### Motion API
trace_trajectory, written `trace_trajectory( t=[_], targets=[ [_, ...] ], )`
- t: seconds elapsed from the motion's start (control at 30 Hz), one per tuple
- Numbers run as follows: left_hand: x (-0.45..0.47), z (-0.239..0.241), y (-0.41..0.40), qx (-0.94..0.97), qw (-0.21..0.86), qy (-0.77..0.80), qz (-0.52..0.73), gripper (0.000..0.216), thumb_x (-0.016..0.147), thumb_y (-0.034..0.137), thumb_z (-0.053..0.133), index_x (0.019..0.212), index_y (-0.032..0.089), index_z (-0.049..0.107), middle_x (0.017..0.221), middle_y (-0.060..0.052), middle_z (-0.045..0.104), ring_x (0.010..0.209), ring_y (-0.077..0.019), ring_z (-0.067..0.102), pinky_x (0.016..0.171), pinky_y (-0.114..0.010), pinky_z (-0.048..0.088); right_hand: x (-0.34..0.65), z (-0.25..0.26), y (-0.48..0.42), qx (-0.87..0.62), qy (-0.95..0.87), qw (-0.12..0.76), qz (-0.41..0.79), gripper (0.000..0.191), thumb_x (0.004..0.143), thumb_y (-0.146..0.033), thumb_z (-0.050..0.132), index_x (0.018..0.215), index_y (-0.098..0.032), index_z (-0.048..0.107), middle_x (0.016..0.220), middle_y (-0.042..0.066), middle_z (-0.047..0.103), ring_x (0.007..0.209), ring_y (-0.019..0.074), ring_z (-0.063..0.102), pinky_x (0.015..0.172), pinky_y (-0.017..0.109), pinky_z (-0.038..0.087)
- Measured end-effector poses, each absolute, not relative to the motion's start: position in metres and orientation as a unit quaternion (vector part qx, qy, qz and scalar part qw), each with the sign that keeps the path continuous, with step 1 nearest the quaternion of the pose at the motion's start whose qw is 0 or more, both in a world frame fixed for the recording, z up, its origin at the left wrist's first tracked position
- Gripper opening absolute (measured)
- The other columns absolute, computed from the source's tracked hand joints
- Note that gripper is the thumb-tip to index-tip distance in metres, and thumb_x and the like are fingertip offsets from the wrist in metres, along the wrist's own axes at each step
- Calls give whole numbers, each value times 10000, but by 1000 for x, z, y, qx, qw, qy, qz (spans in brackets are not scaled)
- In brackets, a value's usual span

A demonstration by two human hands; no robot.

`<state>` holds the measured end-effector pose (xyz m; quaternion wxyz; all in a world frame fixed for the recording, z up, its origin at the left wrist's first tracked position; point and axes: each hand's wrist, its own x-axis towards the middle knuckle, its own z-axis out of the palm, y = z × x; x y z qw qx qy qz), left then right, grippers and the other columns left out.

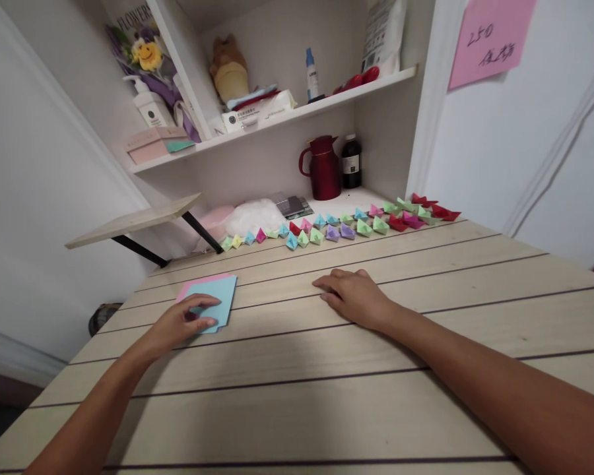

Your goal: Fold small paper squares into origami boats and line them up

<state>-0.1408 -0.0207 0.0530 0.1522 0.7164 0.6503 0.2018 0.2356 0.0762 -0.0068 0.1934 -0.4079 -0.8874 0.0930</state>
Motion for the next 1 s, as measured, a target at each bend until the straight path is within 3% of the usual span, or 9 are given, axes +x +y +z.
trace_trajectory(
  t=[0.17, 0.27, 0.43, 0.53, 0.6, 0.67, 0.73, 0.87, 1.0],
  targets=[
    [-137, 51, -22, 720, 157, 641, 215, 394, 660, 398, 751, 1041, 304, 716, 1192, -44, 641, 1095, -251, 583, 844, -332, 490, 236, -7, 77, -407, -888, 191, 96, 334, 927, -325, 433, 1209, -266, 602, 1089, 80, 669, 1018, 249, 626, 887, 418, 390],
    [-138, 53, -20, 700, 157, 655, 237, 305, 775, 458, 626, 974, 252, 732, 1097, -55, 695, 998, -235, 625, 777, -312, 501, 235, -7, 76, -409, -887, 191, 93, 334, 927, -329, 432, 1210, -269, 601, 1099, 82, 666, 1019, 254, 626, 882, 421, 390],
    [-146, 50, -20, 666, 143, 683, 263, 450, 881, 520, 438, 1006, 182, 708, 943, -86, 735, 829, -221, 663, 639, -299, 522, 235, -6, 75, -409, -888, 191, 93, 337, 926, -319, 433, 1215, -266, 599, 1093, 79, 665, 1019, 251, 627, 879, 414, 390],
    [-151, 47, -22, 673, 110, 681, 267, 412, 851, 521, 507, 1014, 204, 712, 1026, -93, 721, 945, -236, 645, 822, -365, 512, 236, -7, 76, -408, -888, 187, 96, 343, 926, -326, 430, 1220, -266, 596, 1088, 77, 665, 1016, 251, 626, 874, 413, 391],
    [-153, 45, -26, 695, 98, 666, 252, 376, 755, 508, 655, 1031, 260, 717, 1210, -75, 665, 1142, -266, 569, 1011, -427, 408, 237, -7, 77, -405, -890, 185, 98, 349, 929, -333, 424, 1227, -268, 592, 1104, 81, 661, 1029, 255, 620, 880, 418, 388],
    [-154, 44, -32, 727, 93, 651, 197, 547, 631, 487, 782, 1142, 325, 673, 1384, -57, 554, 1300, -313, 442, 1104, -502, 281, 237, -8, 78, -403, -891, 186, 97, 353, 931, -338, 416, 1230, -273, 592, 1117, 85, 659, 1037, 260, 615, 885, 423, 387],
    [-154, 44, -37, 750, 81, 643, 134, 708, 606, 484, 807, 1266, 355, 586, 1467, -66, 467, 1354, -343, 373, 1109, -557, 242, 237, -8, 78, -402, -891, 187, 96, 355, 932, -343, 412, 1232, -279, 592, 1117, 86, 661, 1029, 259, 616, 887, 420, 390],
    [-153, 48, -44, 743, 67, 649, 151, 407, 851, 471, 564, 1203, 281, 638, 1326, -64, 608, 1240, -271, 518, 1064, -437, 368, 236, -7, 78, -402, -891, 186, 97, 352, 929, -336, 421, 1233, -278, 590, 1088, 79, 666, 1005, 249, 625, 876, 406, 397],
    [-154, 55, -47, 706, 63, 679, 193, 416, 930, 474, 387, 1089, 224, 679, 1106, -54, 720, 999, -233, 649, 890, -343, 494, 235, -6, 76, -407, -889, 187, 96, 348, 928, -336, 422, 1227, -278, 590, 1097, 79, 661, 1042, 260, 614, 889, 425, 384]
  ],
)
